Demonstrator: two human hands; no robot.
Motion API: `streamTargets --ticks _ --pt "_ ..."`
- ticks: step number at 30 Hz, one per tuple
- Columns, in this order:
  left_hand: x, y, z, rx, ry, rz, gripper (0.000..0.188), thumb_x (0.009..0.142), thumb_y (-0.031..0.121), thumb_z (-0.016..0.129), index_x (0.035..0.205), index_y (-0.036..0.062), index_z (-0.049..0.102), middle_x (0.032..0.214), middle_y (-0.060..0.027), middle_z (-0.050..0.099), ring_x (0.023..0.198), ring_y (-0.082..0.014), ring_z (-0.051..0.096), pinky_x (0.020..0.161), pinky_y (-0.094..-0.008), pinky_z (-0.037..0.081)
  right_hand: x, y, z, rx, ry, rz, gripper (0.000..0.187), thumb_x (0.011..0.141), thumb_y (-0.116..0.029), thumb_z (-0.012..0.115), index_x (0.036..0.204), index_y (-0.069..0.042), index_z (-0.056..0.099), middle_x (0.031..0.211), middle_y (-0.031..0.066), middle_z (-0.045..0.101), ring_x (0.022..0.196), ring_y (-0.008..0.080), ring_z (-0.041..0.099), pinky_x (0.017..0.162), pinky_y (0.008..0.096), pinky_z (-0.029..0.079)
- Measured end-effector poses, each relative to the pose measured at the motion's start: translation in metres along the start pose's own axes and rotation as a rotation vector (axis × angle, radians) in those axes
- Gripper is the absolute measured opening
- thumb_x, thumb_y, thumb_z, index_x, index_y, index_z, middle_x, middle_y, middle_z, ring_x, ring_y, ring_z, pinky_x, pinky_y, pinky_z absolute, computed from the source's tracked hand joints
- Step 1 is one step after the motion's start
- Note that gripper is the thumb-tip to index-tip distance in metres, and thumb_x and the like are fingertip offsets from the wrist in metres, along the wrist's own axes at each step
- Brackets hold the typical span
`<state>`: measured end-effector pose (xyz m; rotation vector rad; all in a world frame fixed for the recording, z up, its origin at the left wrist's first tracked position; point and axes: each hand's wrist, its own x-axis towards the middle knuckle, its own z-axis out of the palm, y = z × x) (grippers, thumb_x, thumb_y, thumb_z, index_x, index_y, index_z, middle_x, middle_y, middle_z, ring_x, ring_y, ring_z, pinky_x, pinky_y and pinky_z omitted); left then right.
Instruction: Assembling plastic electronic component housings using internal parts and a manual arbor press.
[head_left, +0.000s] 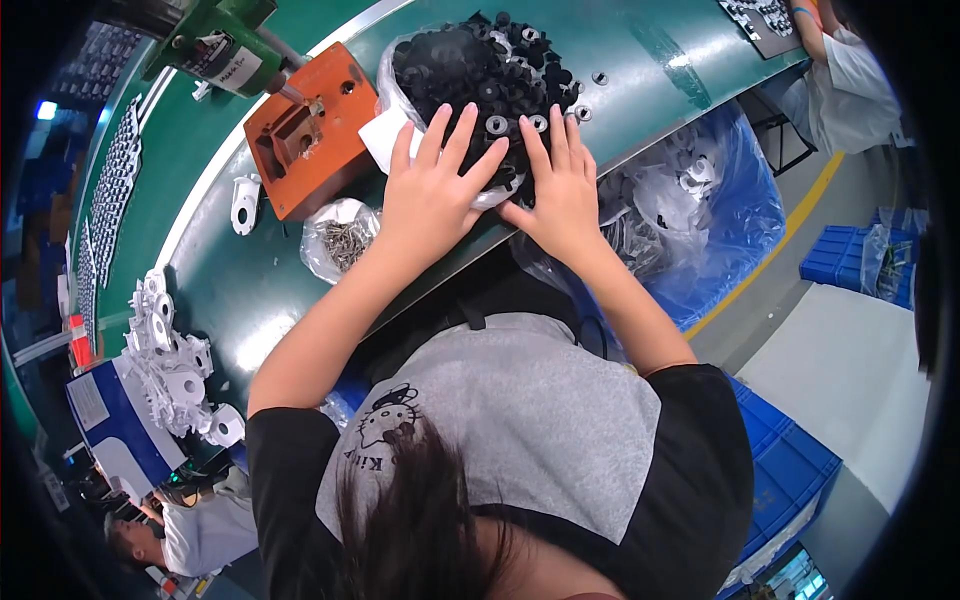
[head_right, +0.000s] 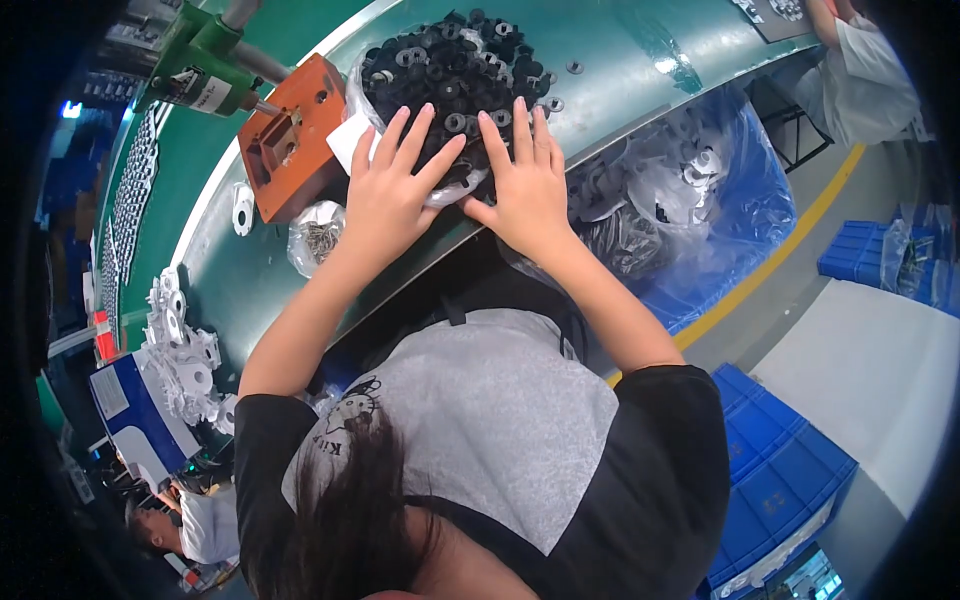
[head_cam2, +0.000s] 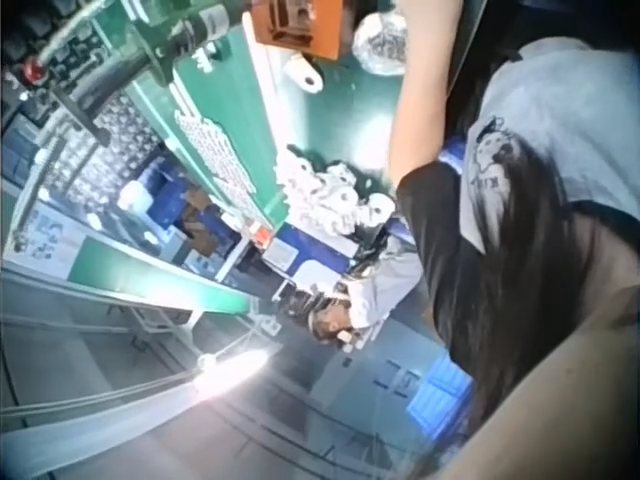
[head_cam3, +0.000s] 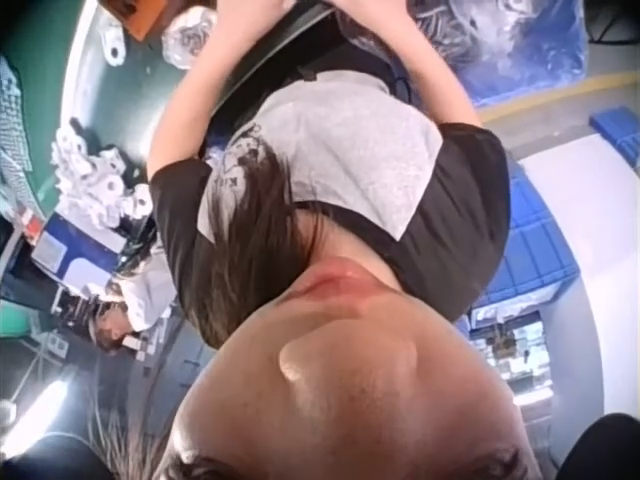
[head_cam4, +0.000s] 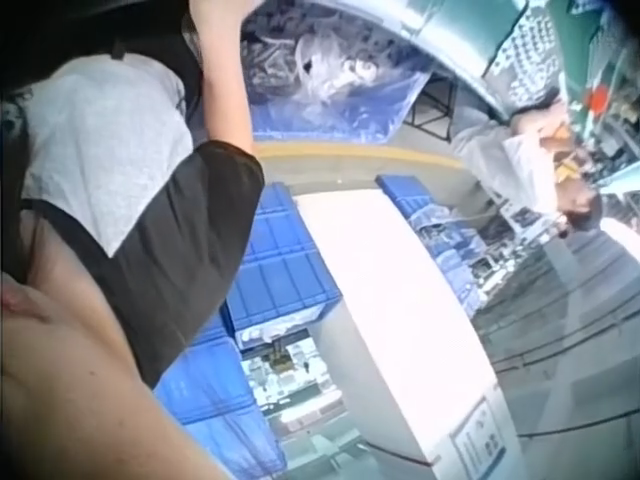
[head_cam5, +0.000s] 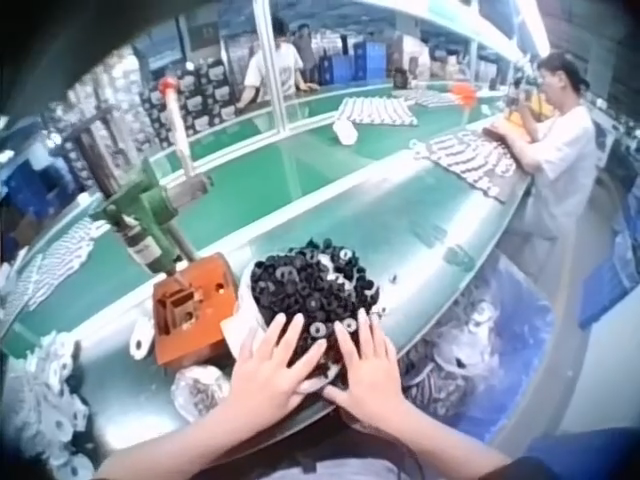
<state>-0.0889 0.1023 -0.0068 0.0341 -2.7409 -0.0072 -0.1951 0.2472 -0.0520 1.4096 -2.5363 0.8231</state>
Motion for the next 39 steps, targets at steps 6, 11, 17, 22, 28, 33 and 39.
streamTargets --ticks 6,11,17,22,28,33,39 --pt "0.009 0.010 0.011 0.038 0.089 -0.103 0.051 0.068 0.026 0.069 0.117 0.0184 0.057 0.131 -0.0155 0.045 0.120 -0.0324 0.042 0.096 -0.0515 0.029 0.032 0.028 -0.005 -0.123 0.031 -0.032 0.091 0.061 -0.037 0.074 0.139 -0.016 0.031 0.143 0.0235 0.024 0.129 0.0454 0.024 0.103 0.0502 0.026" --pt "0.031 0.020 0.025 0.045 0.162 -0.252 0.051 0.072 0.023 0.065 0.121 0.0156 0.055 0.130 -0.0187 0.045 0.120 -0.0370 0.040 0.095 -0.0529 0.029 0.069 0.074 0.005 -0.067 0.112 -0.109 0.072 0.071 -0.028 0.067 0.135 -0.014 0.035 0.137 0.0250 0.034 0.125 0.0432 0.033 0.099 0.0490 0.032" --pt "0.063 0.019 0.037 -0.061 0.130 -0.296 0.062 0.073 0.026 0.065 0.130 0.0117 0.043 0.135 -0.0257 0.034 0.126 -0.0418 0.030 0.098 -0.0574 0.024 0.103 0.100 0.007 -0.067 0.230 -0.064 0.069 0.072 -0.024 0.069 0.132 -0.010 0.037 0.137 0.0248 0.033 0.125 0.0417 0.033 0.099 0.0468 0.033" --pt "0.079 0.001 -0.007 -0.189 -0.153 -0.211 0.077 0.075 0.047 0.060 0.137 0.0106 0.033 0.141 -0.0285 0.023 0.133 -0.0466 0.015 0.104 -0.0626 0.009 0.086 0.094 -0.006 0.034 0.439 0.040 0.045 0.073 -0.018 0.066 0.112 -0.004 0.049 0.131 0.0232 0.038 0.122 0.0375 0.036 0.095 0.0408 0.033" --pt "0.153 -0.108 0.017 -0.276 -0.213 -0.627 0.052 0.086 0.044 0.043 0.114 0.0023 0.054 0.104 -0.0201 0.063 0.100 -0.0375 0.058 0.088 -0.0449 0.043 0.079 0.046 -0.025 0.822 -0.063 0.612 0.032 0.084 -0.026 0.060 0.079 0.006 0.057 0.057 0.0073 0.056 0.044 0.0176 0.058 0.040 0.0286 0.042" --pt "0.183 -0.146 0.076 -0.125 -0.490 -0.688 0.058 0.083 0.050 0.048 0.115 0.0028 0.058 0.118 -0.0215 0.056 0.108 -0.0357 0.054 0.092 -0.0415 0.043 0.094 0.048 -0.007 0.934 -0.038 0.622 0.027 0.080 -0.020 0.064 0.088 0.005 0.059 0.064 0.0071 0.059 0.044 0.0131 0.055 0.038 0.0257 0.042" --pt "0.188 -0.150 0.066 -0.463 -0.560 -0.548 0.047 0.068 0.038 0.063 0.094 -0.0009 0.061 0.097 -0.0174 0.063 0.088 -0.0263 0.061 0.076 -0.0344 0.047 0.099 0.057 0.009 0.956 0.063 0.355 0.029 0.076 -0.012 0.069 0.101 -0.002 0.059 0.066 -0.0031 0.051 0.058 0.0042 0.046 0.051 0.0200 0.038"
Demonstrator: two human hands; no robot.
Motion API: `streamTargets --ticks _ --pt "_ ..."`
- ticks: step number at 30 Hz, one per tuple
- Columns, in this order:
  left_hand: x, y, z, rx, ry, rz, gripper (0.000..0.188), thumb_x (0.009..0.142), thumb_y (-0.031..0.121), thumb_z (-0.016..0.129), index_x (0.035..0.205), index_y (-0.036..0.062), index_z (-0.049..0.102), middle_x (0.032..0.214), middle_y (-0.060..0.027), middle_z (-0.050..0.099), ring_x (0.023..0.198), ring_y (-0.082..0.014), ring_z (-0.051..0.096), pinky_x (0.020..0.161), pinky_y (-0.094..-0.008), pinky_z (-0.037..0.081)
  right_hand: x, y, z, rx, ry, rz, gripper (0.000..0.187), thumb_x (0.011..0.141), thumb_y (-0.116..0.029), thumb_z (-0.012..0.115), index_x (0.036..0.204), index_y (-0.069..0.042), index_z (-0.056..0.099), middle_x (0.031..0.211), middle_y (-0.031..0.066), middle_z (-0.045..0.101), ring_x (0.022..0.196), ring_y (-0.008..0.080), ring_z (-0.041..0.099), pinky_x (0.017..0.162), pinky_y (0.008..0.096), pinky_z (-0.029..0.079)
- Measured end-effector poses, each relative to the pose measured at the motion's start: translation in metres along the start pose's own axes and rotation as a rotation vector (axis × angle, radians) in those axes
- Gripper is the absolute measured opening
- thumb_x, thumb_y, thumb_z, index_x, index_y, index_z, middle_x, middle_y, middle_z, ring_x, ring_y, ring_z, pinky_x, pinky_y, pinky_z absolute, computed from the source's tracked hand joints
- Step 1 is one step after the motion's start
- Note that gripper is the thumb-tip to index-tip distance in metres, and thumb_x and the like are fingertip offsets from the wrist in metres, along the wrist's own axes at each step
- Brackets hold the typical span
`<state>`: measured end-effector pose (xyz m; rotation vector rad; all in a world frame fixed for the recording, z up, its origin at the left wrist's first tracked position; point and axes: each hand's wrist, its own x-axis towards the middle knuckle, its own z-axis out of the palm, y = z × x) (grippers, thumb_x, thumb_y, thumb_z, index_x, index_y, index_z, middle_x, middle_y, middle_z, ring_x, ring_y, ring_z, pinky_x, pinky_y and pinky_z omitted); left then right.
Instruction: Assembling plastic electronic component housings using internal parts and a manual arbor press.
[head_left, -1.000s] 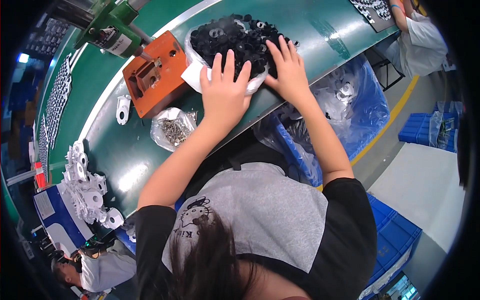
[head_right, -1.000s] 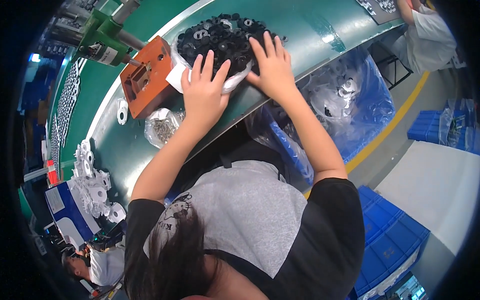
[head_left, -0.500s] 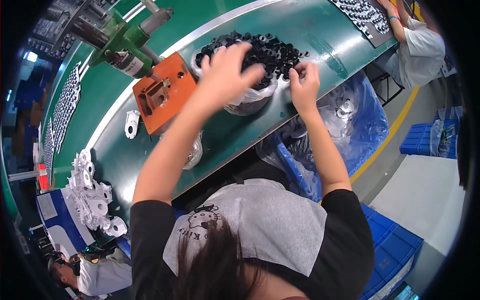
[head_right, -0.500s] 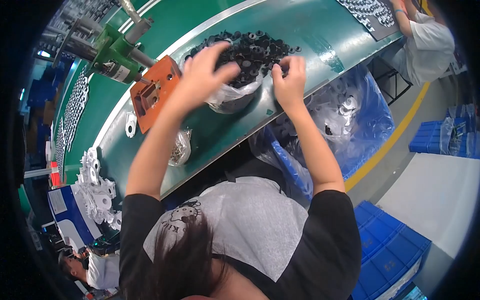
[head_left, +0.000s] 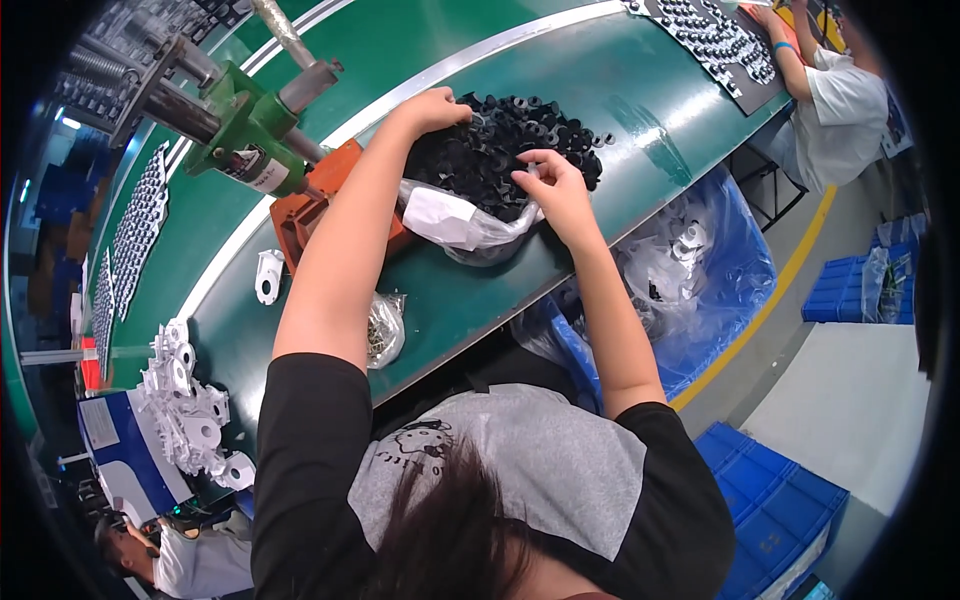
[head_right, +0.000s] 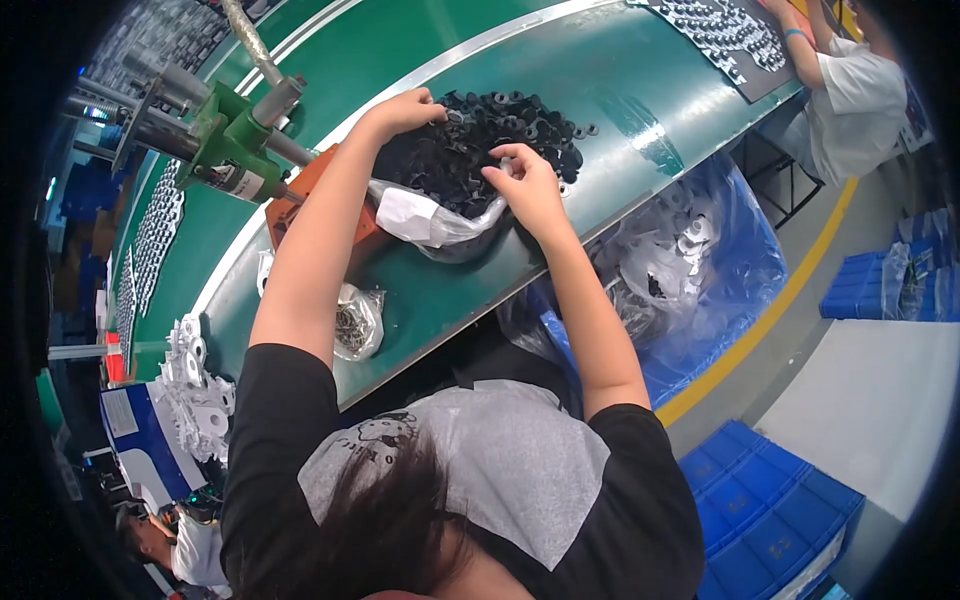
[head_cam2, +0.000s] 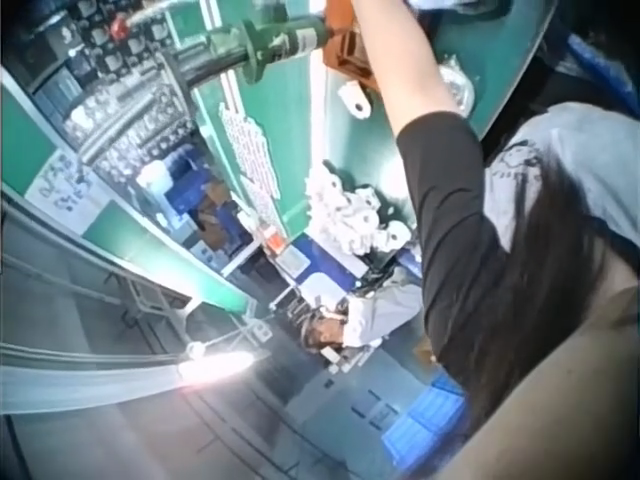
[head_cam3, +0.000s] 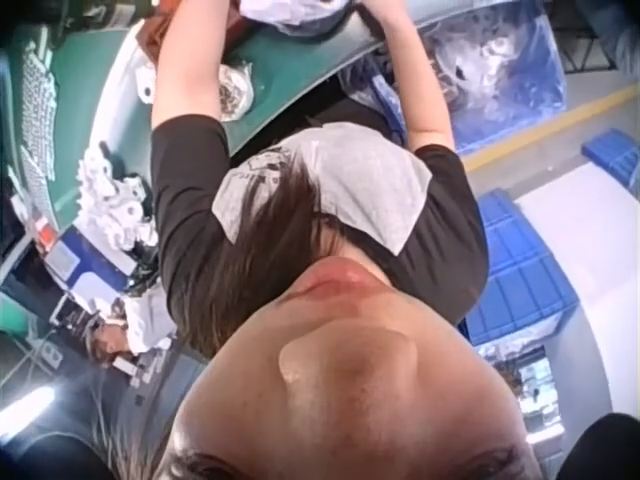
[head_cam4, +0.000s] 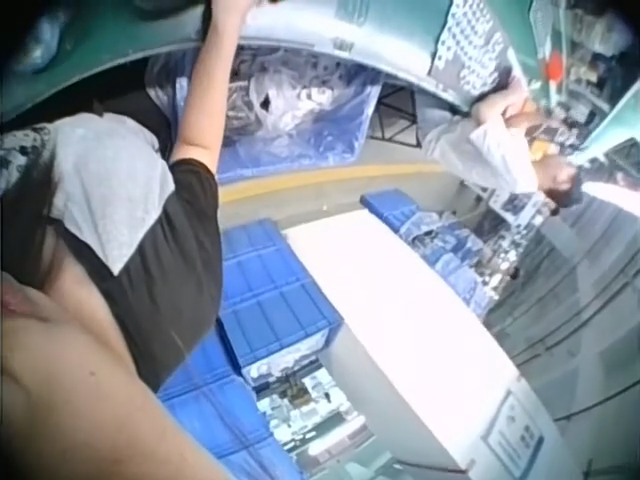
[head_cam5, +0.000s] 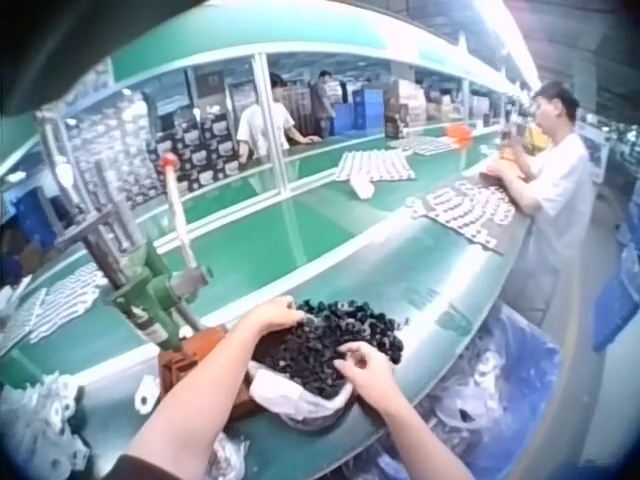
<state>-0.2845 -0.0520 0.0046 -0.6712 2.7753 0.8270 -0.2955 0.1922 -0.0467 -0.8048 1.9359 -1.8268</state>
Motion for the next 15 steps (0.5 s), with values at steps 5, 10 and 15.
streamTargets --ticks 5,10,15 --pt "-0.012 0.002 -0.009 -0.257 -0.013 0.022 0.036 0.064 0.024 0.069 0.086 0.0033 0.051 0.077 -0.0087 0.056 0.067 -0.0177 0.054 0.059 -0.0294 0.043 0.004 -0.017 0.002 0.274 -0.084 -0.007 0.033 0.075 -0.001 0.066 0.106 -0.003 0.056 0.077 -0.0044 0.049 0.066 0.0023 0.044 0.058 0.0174 0.037" --pt "-0.019 -0.004 -0.019 -0.437 0.098 0.094 0.040 0.067 0.016 0.065 0.100 0.0079 0.045 0.072 -0.0027 0.050 0.064 -0.0120 0.048 0.057 -0.0244 0.036 0.010 -0.051 0.002 0.353 -0.090 -0.124 0.027 0.075 0.004 0.057 0.102 -0.004 0.054 0.085 -0.0041 0.050 0.076 0.0027 0.046 0.067 0.0178 0.037" --pt "-0.031 0.002 -0.028 -0.329 -0.117 0.096 0.029 0.072 0.019 0.062 0.097 0.0053 0.057 0.076 -0.0009 0.057 0.065 -0.0089 0.049 0.055 -0.0242 0.038 0.005 -0.043 -0.003 0.266 -0.129 -0.136 0.031 0.073 0.004 0.057 0.103 -0.004 0.050 0.093 -0.0011 0.051 0.083 0.0073 0.048 0.077 0.0221 0.040"
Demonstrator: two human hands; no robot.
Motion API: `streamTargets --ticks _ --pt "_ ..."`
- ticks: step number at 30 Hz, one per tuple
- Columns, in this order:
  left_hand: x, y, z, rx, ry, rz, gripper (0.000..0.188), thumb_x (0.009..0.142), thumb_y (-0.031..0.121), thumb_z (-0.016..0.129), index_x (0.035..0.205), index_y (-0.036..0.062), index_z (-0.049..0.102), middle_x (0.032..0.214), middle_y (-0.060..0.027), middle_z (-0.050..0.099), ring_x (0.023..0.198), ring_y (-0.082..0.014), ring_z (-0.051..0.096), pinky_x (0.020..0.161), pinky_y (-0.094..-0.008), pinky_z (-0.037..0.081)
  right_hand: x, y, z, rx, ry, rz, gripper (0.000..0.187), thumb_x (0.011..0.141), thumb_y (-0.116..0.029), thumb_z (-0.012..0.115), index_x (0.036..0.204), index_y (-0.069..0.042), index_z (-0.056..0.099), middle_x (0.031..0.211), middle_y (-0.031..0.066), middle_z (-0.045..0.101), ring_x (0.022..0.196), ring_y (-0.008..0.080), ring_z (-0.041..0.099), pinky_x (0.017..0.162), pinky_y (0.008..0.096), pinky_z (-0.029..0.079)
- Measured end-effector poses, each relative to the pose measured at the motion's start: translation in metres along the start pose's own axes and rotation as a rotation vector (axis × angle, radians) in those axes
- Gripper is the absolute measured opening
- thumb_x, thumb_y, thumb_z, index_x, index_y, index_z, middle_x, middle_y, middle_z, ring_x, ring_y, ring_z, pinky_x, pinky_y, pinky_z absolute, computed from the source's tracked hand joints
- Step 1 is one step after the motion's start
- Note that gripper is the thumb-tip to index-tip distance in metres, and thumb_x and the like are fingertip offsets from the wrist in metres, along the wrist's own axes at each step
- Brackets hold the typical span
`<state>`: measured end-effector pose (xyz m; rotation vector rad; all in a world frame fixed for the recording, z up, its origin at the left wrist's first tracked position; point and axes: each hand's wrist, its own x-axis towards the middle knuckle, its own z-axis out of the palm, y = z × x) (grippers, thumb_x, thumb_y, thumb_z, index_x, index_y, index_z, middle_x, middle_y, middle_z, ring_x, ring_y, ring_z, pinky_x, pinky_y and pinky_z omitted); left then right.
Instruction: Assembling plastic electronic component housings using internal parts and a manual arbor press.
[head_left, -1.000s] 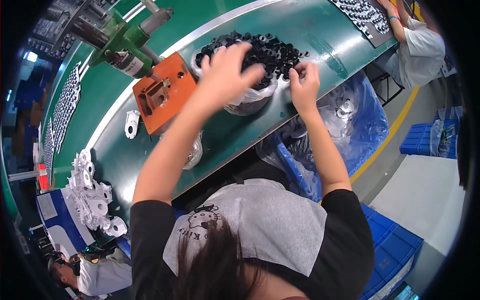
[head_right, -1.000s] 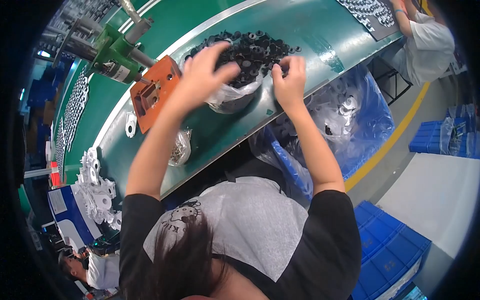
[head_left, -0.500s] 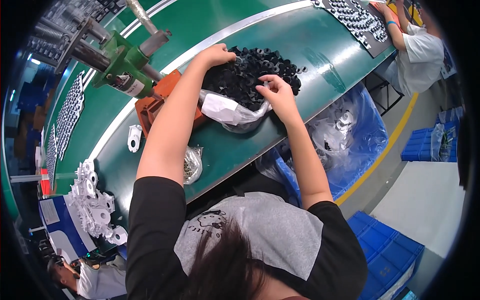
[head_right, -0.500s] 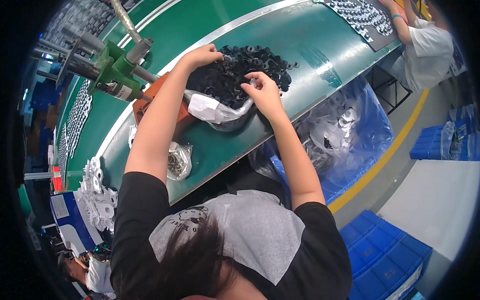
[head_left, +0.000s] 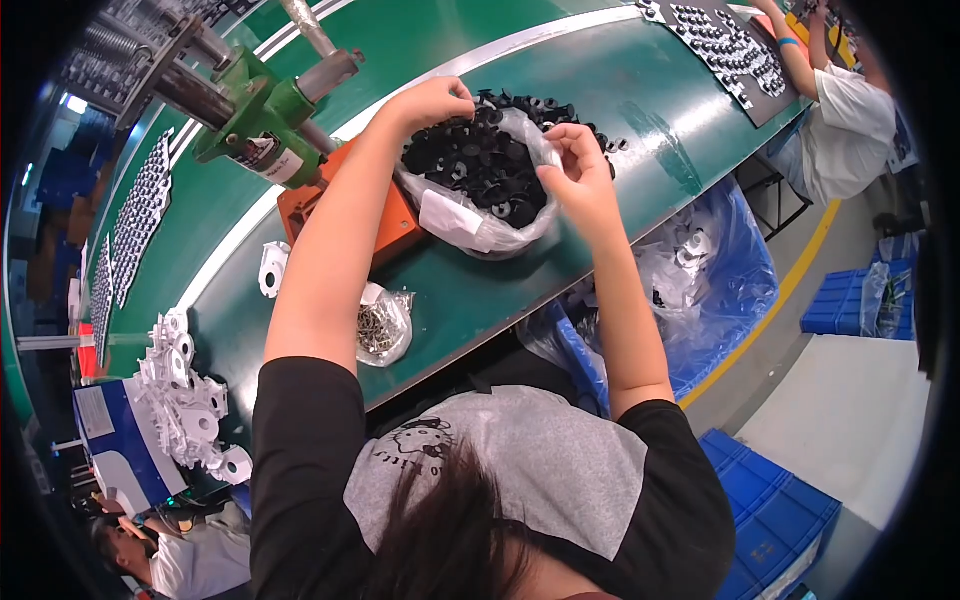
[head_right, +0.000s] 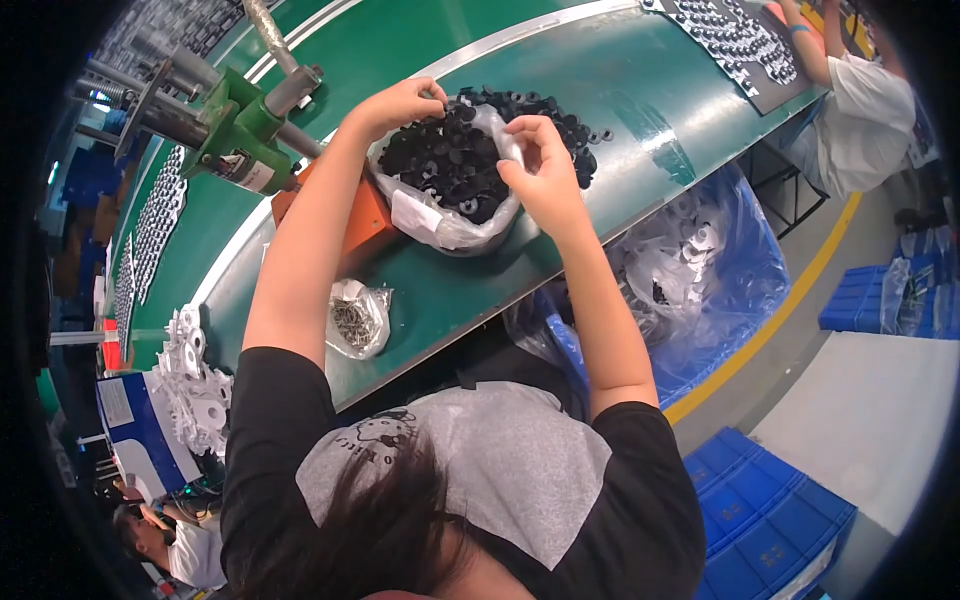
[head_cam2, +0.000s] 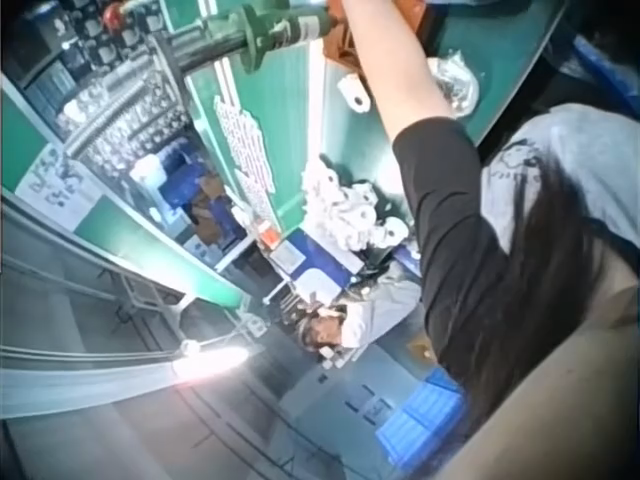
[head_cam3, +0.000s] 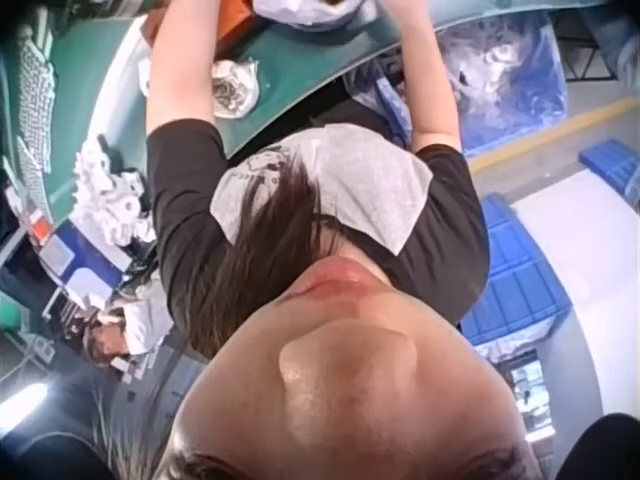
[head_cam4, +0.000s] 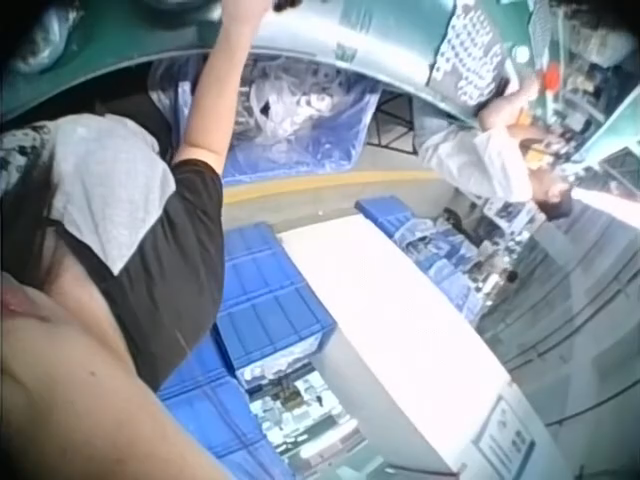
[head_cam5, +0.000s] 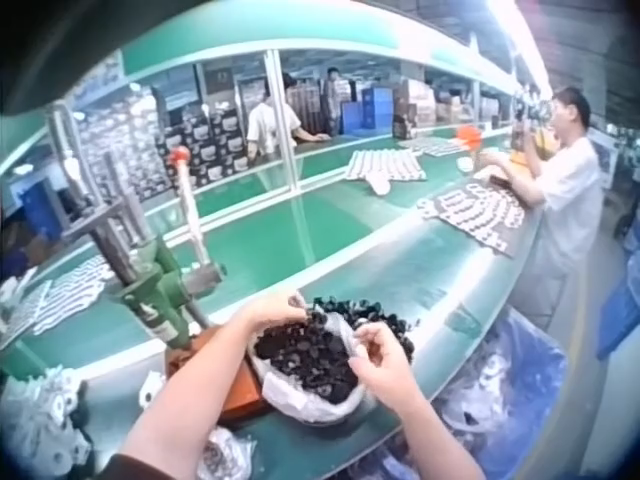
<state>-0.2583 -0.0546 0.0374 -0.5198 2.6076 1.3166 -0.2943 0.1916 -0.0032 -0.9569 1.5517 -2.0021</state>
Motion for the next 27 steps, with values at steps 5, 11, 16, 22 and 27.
streamTargets --ticks 5,11,16,22,27 --pt "0.013 -0.011 0.020 0.100 0.403 0.192 0.040 0.078 0.033 0.064 0.099 0.0002 0.058 0.084 -0.0081 0.062 0.072 -0.0147 0.057 0.065 -0.0285 0.046 0.003 0.027 0.008 -0.160 0.108 0.002 0.038 0.074 0.006 0.049 0.112 0.000 0.047 0.103 0.0066 0.052 0.093 0.0131 0.052 0.082 0.0253 0.043" --pt "0.030 -0.020 0.039 0.208 0.212 0.285 0.042 0.086 0.037 0.053 0.110 0.0044 0.062 0.107 -0.0116 0.064 0.095 -0.0251 0.062 0.085 -0.0324 0.045 -0.011 -0.015 0.021 -0.138 0.170 -0.196 0.034 0.072 0.009 0.039 0.097 0.003 0.060 0.093 0.0069 0.063 0.084 0.0110 0.057 0.076 0.0220 0.043" --pt "-0.009 -0.012 0.039 0.216 0.203 0.305 0.029 0.080 0.024 0.055 0.095 0.0031 0.067 0.091 -0.0131 0.067 0.087 -0.0250 0.063 0.081 -0.0322 0.047 -0.037 -0.003 0.004 -0.112 0.005 -0.369 0.025 0.077 0.000 0.045 0.098 0.003 0.058 0.107 0.0121 0.061 0.095 0.0159 0.054 0.084 0.0269 0.041" --pt "-0.026 -0.026 0.040 0.253 0.236 0.150 0.030 0.081 0.027 0.055 0.099 0.0038 0.063 0.096 -0.0169 0.064 0.088 -0.0293 0.061 0.081 -0.0356 0.046 -0.039 0.002 -0.068 -1.216 0.057 -0.194 0.083 0.062 -0.045 0.069 0.135 -0.020 0.039 0.146 0.0198 0.020 0.131 0.0424 0.022 0.104 0.0527 0.020" --pt "-0.005 -0.029 0.038 0.181 0.330 -0.027 0.070 0.066 0.044 0.063 0.123 0.0081 0.043 0.110 -0.0231 0.057 0.105 -0.0367 0.054 0.089 -0.0379 0.042 0.006 0.040 -0.058 -1.441 -0.026 -0.126 0.098 0.059 -0.057 0.070 0.141 -0.025 0.027 0.147 0.0230 0.016 0.131 0.0479 0.019 0.104 0.0546 0.020"
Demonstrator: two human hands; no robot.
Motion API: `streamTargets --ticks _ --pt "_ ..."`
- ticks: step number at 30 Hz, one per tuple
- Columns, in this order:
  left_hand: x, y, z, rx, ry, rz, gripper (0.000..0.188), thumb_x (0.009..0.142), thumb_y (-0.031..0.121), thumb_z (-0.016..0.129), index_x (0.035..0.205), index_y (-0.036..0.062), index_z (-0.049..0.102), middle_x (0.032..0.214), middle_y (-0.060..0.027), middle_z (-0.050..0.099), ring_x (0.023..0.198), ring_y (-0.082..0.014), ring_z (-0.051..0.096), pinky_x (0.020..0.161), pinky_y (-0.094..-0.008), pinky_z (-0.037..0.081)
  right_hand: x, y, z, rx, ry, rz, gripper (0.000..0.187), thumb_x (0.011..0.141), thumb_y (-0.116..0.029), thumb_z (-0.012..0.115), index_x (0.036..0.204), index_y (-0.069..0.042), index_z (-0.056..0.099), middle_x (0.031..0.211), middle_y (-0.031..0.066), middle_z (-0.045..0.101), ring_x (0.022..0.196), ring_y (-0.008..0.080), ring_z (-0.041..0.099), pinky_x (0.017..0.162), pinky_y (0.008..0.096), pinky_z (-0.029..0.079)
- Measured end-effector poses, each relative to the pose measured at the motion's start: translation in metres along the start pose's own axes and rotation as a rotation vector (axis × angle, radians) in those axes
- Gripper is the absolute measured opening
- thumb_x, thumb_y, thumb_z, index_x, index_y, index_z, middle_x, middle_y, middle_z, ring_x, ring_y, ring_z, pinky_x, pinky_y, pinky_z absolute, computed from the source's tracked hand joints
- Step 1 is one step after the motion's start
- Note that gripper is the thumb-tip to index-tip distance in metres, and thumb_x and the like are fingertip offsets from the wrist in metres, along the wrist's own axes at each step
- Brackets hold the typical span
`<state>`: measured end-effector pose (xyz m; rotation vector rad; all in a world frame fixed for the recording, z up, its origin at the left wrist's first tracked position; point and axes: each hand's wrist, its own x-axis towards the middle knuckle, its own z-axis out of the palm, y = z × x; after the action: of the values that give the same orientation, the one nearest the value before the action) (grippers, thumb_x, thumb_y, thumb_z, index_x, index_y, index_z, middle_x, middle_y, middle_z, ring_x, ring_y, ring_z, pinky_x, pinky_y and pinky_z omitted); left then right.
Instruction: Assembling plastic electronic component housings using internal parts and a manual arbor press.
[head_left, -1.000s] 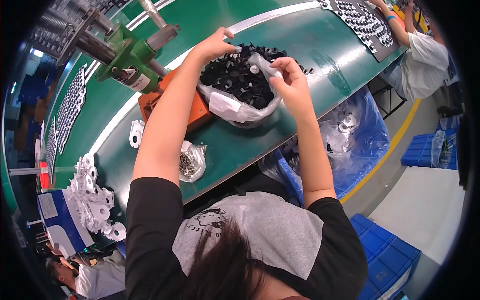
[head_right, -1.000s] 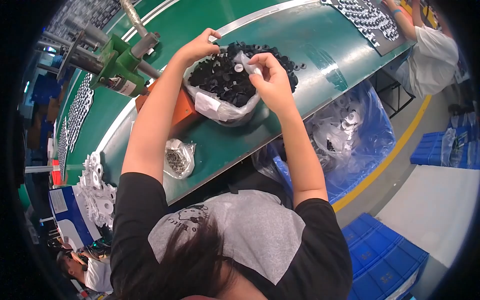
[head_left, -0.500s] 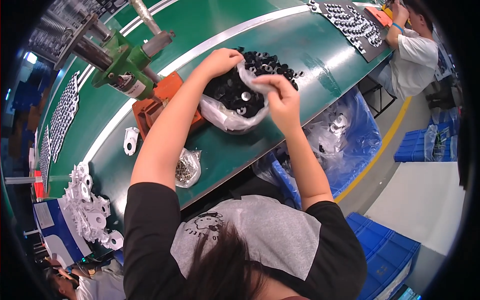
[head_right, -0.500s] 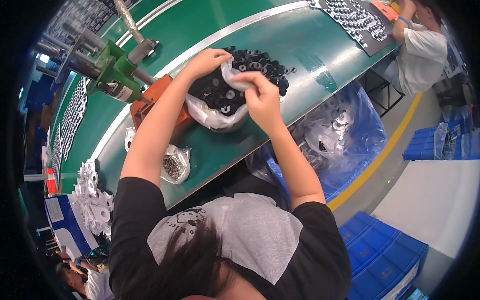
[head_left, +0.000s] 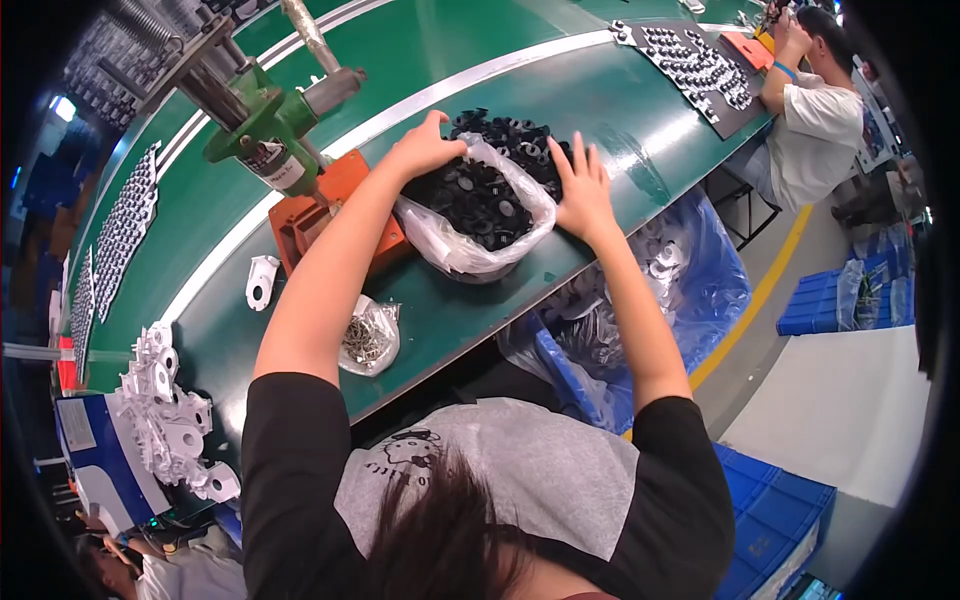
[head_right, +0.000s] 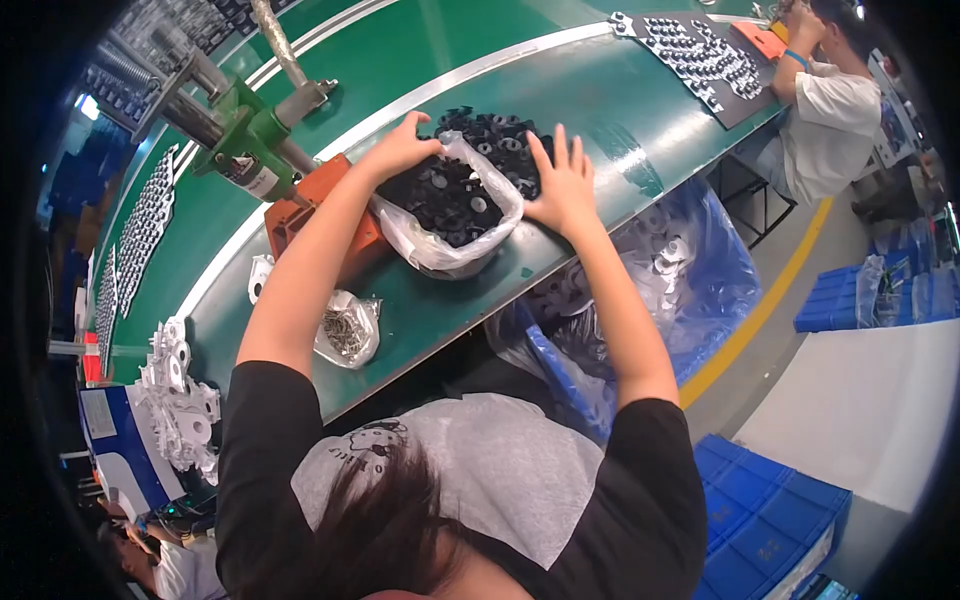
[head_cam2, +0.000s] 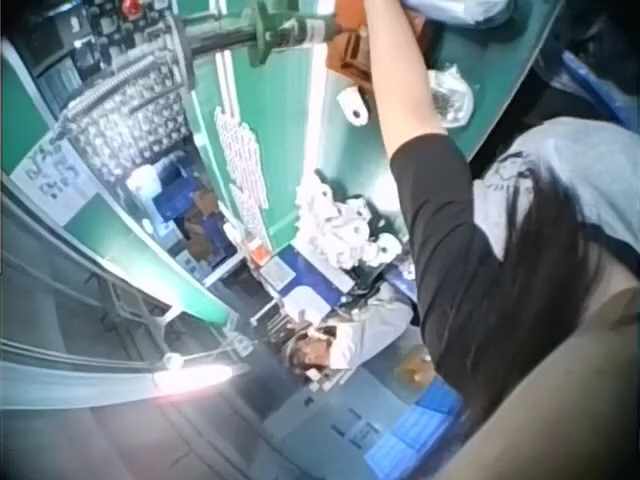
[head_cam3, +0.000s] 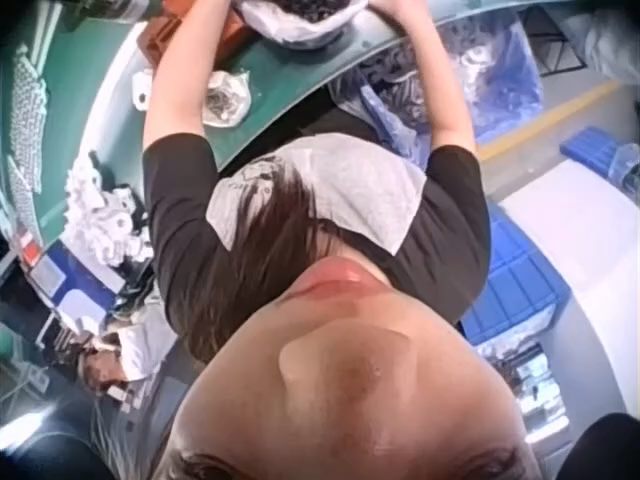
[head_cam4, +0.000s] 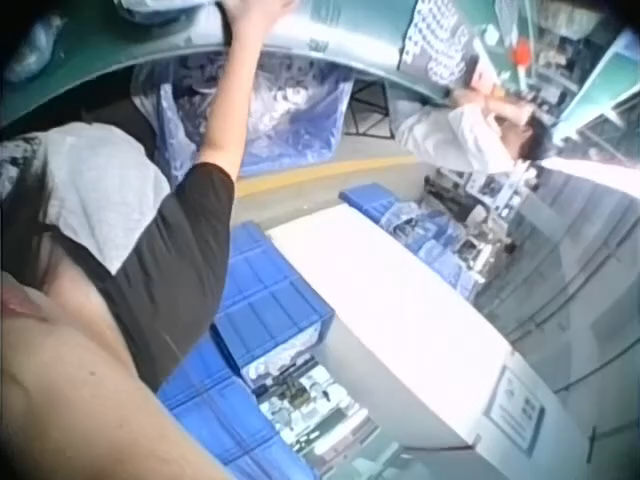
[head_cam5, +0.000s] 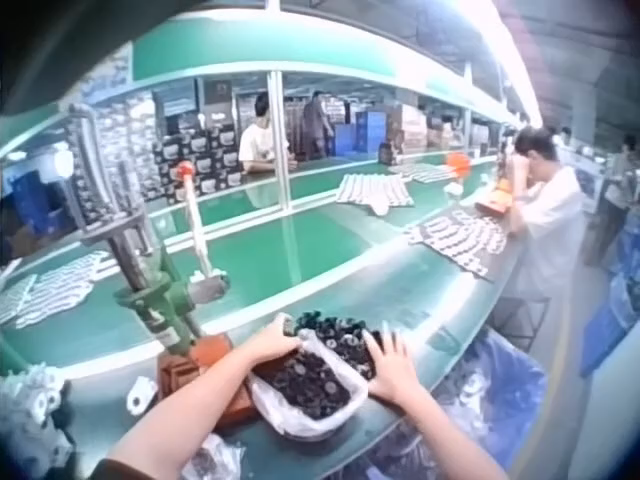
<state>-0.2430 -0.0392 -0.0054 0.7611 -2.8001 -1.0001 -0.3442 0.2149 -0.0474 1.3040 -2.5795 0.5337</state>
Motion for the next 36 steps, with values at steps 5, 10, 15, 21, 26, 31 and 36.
streamTargets --ticks 5,10,15,21,26,31,36 --pt "0.027 0.019 -0.011 -0.206 -0.152 -0.168 0.053 0.072 0.044 0.058 0.094 -0.0034 0.060 0.095 -0.0160 0.058 0.085 -0.0228 0.054 0.076 -0.0306 0.043 0.036 0.009 0.023 -0.008 0.097 -0.050 0.090 0.063 -0.055 0.069 0.139 -0.023 0.032 0.145 0.0235 0.021 0.130 0.0482 0.022 0.103 0.0555 0.020" --pt "0.075 -0.030 0.012 0.733 -0.268 0.612 0.021 0.073 0.025 0.056 0.074 0.0064 0.065 0.078 -0.0167 0.065 0.072 -0.0288 0.063 0.064 -0.0407 0.051 0.017 0.004 0.016 0.287 0.490 -0.080 0.059 0.068 -0.032 0.069 0.118 -0.008 0.052 0.132 0.0207 0.041 0.125 0.0405 0.034 0.100 0.0519 0.027" --pt "0.045 -0.007 -0.008 0.358 -0.417 0.085 0.046 0.063 0.040 0.065 0.091 0.0036 0.069 0.095 -0.0164 0.067 0.088 -0.0285 0.064 0.078 -0.0375 0.048 0.007 -0.042 -0.006 0.954 0.182 0.106 0.028 0.078 -0.022 0.068 0.099 -0.004 0.064 0.091 0.0079 0.060 0.079 0.0154 0.058 0.070 0.0284 0.048" --pt "0.041 0.004 -0.017 -0.041 -0.403 0.069 0.023 0.068 0.022 0.061 0.077 0.0010 0.059 0.066 -0.0064 0.058 0.064 -0.0130 0.054 0.054 -0.0255 0.040 0.038 -0.064 -0.024 0.948 -0.093 0.196 0.024 0.074 -0.007 0.055 0.094 0.000 0.065 0.079 0.0093 0.065 0.073 0.0144 0.059 0.066 0.0286 0.047" --pt "0.023 0.016 -0.023 -0.284 -0.322 0.101 0.022 0.073 0.015 0.057 0.091 0.0029 0.057 0.075 -0.0046 0.057 0.064 -0.0128 0.051 0.055 -0.0261 0.040 0.046 -0.064 -0.035 0.922 0.135 0.173 0.022 0.072 -0.006 0.055 0.091 -0.001 0.065 0.077 0.0081 0.059 0.069 0.0160 0.057 0.066 0.0285 0.046" --pt "0.018 0.019 -0.021 -0.373 -0.361 0.122 0.030 0.073 0.008 0.053 0.103 0.0042 0.057 0.078 -0.0061 0.056 0.062 -0.0118 0.051 0.053 -0.0243 0.039 0.051 -0.076 -0.036 0.812 -0.141 0.047 0.036 0.072 -0.011 0.056 0.107 -0.005 0.060 0.083 0.0109 0.061 0.073 0.0203 0.057 0.069 0.0321 0.047" --pt "0.015 0.018 -0.026 -0.392 -0.334 0.168 0.030 0.070 0.001 0.048 0.098 0.0016 0.058 0.071 -0.0040 0.055 0.055 -0.0095 0.047 0.048 -0.0238 0.036 0.057 -0.075 -0.042 0.850 -0.099 0.115 0.028 0.073 -0.004 0.049 0.095 -0.004 0.067 0.073 0.0112 0.063 0.070 0.0161 0.060 0.067 0.0271 0.047"
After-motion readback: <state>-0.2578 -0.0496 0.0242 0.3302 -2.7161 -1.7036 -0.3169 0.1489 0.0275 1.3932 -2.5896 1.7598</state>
